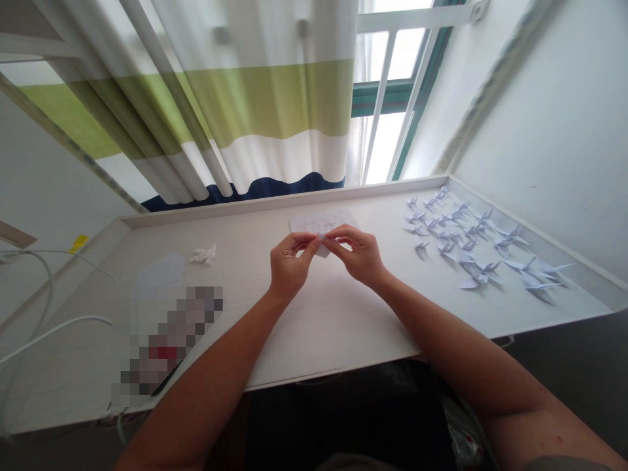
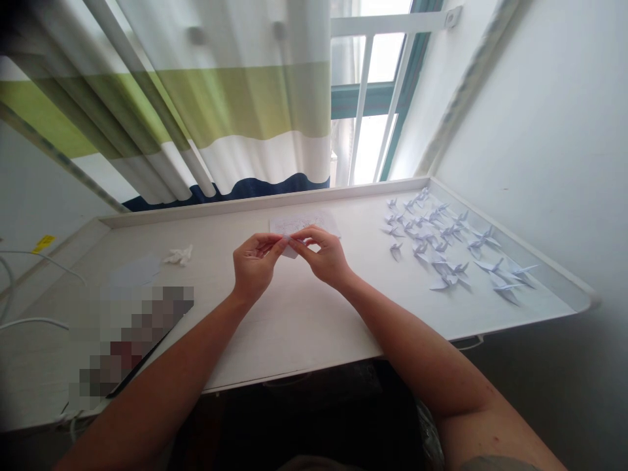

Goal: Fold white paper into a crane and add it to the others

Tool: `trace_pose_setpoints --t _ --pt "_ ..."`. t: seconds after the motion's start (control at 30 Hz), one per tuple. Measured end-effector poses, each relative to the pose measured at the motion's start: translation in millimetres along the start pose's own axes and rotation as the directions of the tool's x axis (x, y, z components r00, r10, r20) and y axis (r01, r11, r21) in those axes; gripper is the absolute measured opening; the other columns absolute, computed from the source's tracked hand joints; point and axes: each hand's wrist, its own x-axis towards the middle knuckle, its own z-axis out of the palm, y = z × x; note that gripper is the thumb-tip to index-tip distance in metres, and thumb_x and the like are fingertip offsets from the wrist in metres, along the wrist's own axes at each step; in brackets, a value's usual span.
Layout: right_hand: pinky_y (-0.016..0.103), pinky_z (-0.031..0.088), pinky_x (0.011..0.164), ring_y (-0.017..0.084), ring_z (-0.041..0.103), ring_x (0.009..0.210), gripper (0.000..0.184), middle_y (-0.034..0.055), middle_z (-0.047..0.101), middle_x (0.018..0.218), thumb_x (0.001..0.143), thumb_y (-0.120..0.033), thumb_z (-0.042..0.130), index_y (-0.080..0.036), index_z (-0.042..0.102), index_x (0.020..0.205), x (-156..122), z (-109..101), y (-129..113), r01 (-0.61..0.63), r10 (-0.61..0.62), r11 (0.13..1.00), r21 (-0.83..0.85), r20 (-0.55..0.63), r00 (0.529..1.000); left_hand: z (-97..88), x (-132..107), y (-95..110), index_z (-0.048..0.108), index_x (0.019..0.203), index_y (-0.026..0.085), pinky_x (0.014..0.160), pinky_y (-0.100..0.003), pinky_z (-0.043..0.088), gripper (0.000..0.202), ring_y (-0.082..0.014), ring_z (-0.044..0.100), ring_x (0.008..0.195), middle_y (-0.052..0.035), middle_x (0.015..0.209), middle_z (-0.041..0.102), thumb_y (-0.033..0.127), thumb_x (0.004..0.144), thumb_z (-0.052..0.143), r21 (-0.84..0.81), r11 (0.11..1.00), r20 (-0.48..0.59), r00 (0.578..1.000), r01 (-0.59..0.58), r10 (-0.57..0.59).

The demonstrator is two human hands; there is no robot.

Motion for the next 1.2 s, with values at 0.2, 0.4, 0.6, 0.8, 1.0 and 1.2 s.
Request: trace_pose_setpoints --t 0.2,0.4,0.6,0.8,1.0,1.2 --pt "0.04 0.064 0.076 0.021 0.074 0.087 0.029 0.0029 0.08 0.09 0.086 -0.054 0.085 -0.026 0.079 0.092 0.5 0.0 2.0 -0.031 0.03 0.999 -0.013 -0.05 0.998 0.5 -0.6 -1.0 0.08 0.089 0.019 0.086 -0.037 0.066 0.029 -0.0215 0.079 0.088 -0.0073 0.094 0.083 0.044 0.079 0.092 -0.077 0.996 0.038 0.998 0.049 -0.046" --pt "0.04 0.062 0.078 0.022 0.075 0.091 0.029 0.0037 0.081 0.094 0.088 -0.054 0.083 -0.026 0.08 0.095 1.8 -0.9 4.2 -0.049 0.049 0.999 -0.006 -0.009 0.999 0.3 0.9 -1.6 0.077 0.088 0.018 0.089 -0.036 0.065 0.031 -0.021 0.079 0.09 -0.0079 0.094 0.082 0.042 0.078 0.093 -0.094 0.992 0.045 0.996 0.08 -0.076" --pt "0.04 0.061 0.078 0.022 0.074 0.09 0.03 0.0038 0.08 0.094 0.089 -0.056 0.082 -0.027 0.08 0.095 1.7 -1.4 3.8 -0.038 0.038 0.999 -0.02 -0.006 0.999 0.7 2.7 1.7 0.074 0.101 0.02 0.089 -0.037 0.064 0.042 -0.0219 0.08 0.091 -0.0063 0.092 0.081 0.039 0.072 0.097 -0.127 0.984 0.048 0.992 0.121 -0.116" --pt "0.037 0.058 0.076 0.02 0.073 0.088 0.023 0.0023 0.08 0.092 0.09 -0.048 0.083 -0.026 0.081 0.094 0.9 -2.9 5.8 -0.018 0.018 1.0 0.009 -0.003 1.0 1.8 1.8 3.7 0.076 0.101 0.018 0.09 -0.037 0.063 0.042 -0.0218 0.079 0.091 -0.007 0.091 0.081 0.041 0.072 0.097 -0.116 0.984 0.055 0.99 0.134 -0.128" --pt "0.036 0.056 0.074 0.02 0.072 0.088 0.017 0.0023 0.079 0.092 0.091 -0.044 0.083 -0.027 0.082 0.094 0.9 -3.8 7.7 -0.004 0.004 1.0 0.01 0.003 1.0 1.8 1.2 4.6 0.078 0.1 0.018 0.088 -0.036 0.063 0.04 -0.0212 0.078 0.091 -0.0072 0.093 0.08 0.04 0.073 0.096 -0.137 0.98 0.062 0.988 0.146 -0.139" --pt "0.037 0.058 0.078 0.02 0.071 0.088 0.026 0.0029 0.077 0.09 0.088 -0.05 0.084 -0.025 0.079 0.096 1.6 -3.6 7.6 -0.061 0.061 0.998 -0.008 0.0 0.998 2.5 1.9 2.2 0.079 0.101 0.018 0.081 -0.033 0.062 0.037 -0.0188 0.077 0.086 -0.0058 0.089 0.079 0.038 0.074 0.095 -0.15 0.979 0.066 0.989 0.139 -0.13"
